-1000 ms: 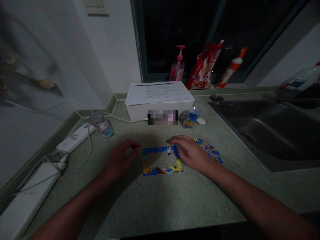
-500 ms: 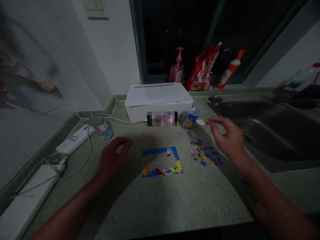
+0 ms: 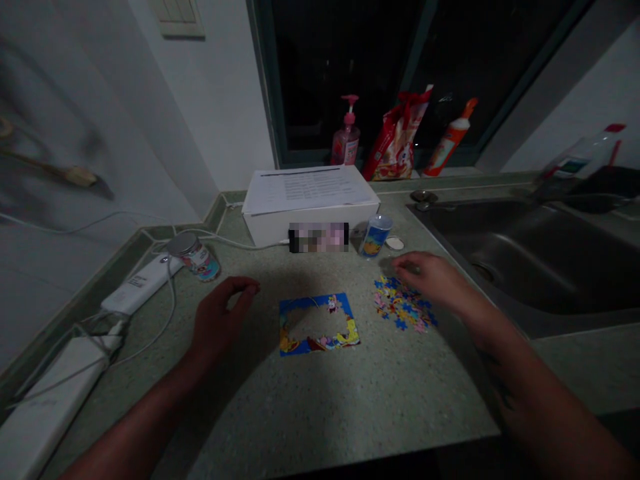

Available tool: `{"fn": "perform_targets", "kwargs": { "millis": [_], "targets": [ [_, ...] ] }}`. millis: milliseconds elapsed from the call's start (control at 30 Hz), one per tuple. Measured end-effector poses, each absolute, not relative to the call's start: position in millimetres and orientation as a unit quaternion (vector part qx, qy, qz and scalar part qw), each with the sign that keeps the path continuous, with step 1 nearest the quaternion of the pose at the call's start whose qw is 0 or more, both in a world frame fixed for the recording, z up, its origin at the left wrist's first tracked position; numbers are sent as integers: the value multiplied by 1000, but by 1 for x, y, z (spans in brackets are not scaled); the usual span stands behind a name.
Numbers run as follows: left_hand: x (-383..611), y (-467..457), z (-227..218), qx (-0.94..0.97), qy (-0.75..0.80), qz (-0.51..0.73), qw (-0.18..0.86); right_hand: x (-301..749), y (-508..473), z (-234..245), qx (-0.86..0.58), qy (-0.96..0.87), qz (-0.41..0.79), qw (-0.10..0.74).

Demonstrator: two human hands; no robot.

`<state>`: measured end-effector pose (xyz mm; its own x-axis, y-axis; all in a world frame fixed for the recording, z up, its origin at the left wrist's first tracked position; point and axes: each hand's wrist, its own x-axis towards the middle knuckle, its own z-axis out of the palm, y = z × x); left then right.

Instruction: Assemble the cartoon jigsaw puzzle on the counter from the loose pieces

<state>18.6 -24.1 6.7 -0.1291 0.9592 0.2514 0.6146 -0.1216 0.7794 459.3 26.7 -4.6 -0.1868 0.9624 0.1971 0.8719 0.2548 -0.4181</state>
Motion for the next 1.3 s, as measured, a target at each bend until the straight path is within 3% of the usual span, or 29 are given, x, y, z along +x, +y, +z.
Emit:
{"fn": "perform_targets", "kwargs": {
  "millis": [167,400,1300],
  "targets": [
    [20,-24,7,632,629,405,204,451,24,-9,-544,-809,133,178],
    [21,-24,10,635,627,400,207,441,21,-20,-477,-846,133,198],
    [23,-26,10,630,626,407,212,425,15,-17,-454,-865,141,163]
  ]
}}
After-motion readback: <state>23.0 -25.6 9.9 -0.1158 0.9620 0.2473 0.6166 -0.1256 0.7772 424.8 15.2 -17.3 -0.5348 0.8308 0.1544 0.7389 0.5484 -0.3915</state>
